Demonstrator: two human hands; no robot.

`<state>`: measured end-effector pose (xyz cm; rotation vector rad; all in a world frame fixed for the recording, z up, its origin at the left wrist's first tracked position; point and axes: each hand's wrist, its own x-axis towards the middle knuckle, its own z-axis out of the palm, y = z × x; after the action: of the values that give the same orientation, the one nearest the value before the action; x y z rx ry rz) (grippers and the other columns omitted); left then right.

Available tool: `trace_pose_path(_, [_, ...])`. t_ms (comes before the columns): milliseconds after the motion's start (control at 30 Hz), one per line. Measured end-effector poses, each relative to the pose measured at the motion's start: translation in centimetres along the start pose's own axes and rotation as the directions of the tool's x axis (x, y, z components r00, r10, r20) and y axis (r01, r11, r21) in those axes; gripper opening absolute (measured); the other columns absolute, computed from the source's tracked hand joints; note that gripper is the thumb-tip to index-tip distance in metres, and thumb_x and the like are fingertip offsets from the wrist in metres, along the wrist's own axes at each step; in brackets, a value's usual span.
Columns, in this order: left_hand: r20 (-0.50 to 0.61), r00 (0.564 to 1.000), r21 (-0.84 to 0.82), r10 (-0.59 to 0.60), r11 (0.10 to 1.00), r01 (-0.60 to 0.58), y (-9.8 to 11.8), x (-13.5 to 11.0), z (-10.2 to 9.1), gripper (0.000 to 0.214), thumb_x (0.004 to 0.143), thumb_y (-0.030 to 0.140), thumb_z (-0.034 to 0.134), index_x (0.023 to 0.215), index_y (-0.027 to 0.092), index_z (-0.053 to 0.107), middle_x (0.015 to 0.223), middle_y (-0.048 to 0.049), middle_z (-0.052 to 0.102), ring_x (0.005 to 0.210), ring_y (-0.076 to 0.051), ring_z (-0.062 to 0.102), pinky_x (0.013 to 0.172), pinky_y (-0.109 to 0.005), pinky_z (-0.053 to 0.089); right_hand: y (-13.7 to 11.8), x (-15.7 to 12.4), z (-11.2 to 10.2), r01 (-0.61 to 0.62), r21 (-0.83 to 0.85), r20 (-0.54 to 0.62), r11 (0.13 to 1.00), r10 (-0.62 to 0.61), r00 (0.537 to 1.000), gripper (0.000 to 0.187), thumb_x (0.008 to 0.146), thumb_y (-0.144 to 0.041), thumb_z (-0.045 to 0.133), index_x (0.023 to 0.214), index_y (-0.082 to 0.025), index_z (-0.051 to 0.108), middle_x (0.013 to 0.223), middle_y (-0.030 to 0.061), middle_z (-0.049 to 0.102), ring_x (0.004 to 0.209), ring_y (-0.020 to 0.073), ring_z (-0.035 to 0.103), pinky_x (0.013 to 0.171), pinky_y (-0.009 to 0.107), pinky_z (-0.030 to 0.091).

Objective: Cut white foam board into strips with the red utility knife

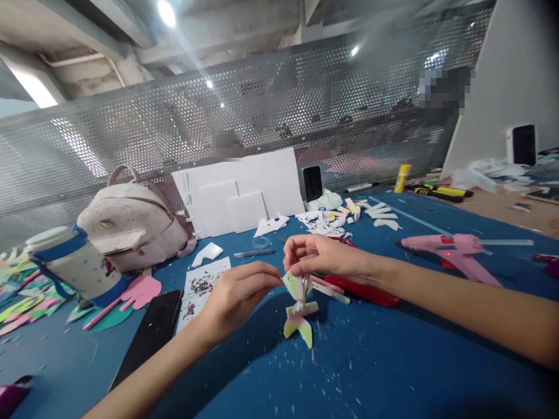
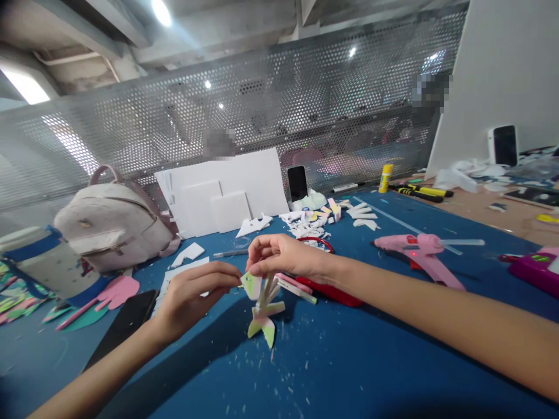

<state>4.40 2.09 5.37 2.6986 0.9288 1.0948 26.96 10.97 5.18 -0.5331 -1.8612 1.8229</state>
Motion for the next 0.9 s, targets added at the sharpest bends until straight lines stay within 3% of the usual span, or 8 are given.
trace_pose_path(367, [-0.078, 0.991, -0.201, -0.111, 0.975, 0.093, 0.1, 0.0, 0.6, 0.022, 0.092, 0.002, 0.061, 0.094, 0.019, 0.076, 0.097, -0.0075, 0.076, 0.086, -0.016, 0.072, 0.072, -0.026, 0.057, 1.3, 0.1, 0.4, 0.052, 0.022, -0.026, 0.998, -0.051, 0.998, 0.027, 0.079, -0.031, 0.084, 0.090, -0.019, 0.063, 0.094, 0.0021, 0.067, 0.084, 0.0135, 0.063, 0.076, 0.024, 0.052])
trace_pose_path(700, [-0.129, 0.942, -0.379, -0.310, 0.893, 0.242, 0.2, 0.3, 1.0, 0.021, 0.087, 0.005, 0.066, 0.086, 0.021, 0.080, 0.087, -0.0053, 0.076, 0.074, -0.014, 0.070, 0.058, -0.021, 0.057, 0.5, 0.1, 0.9, 0.252, -0.251, -0.014, 0.935, -0.264, 0.964, 0.009, 0.088, -0.026, 0.072, 0.094, -0.020, 0.074, 0.095, 0.0034, 0.069, 0.088, 0.0157, 0.064, 0.083, 0.030, 0.052])
trace_pose_path(900, [-0.128, 0.916, -0.462, -0.381, 0.840, 0.285, 0.3, 0.2, 1.0, 0.023, 0.085, 0.003, 0.066, 0.083, 0.021, 0.081, 0.087, -0.0051, 0.076, 0.073, -0.014, 0.069, 0.057, -0.021, 0.058, 0.5, -0.1, 1.0, 0.295, -0.262, -0.012, 0.919, -0.309, 0.951, 0.008, 0.089, -0.023, 0.070, 0.095, -0.019, 0.074, 0.096, 0.0039, 0.068, 0.087, 0.0151, 0.065, 0.080, 0.030, 0.053])
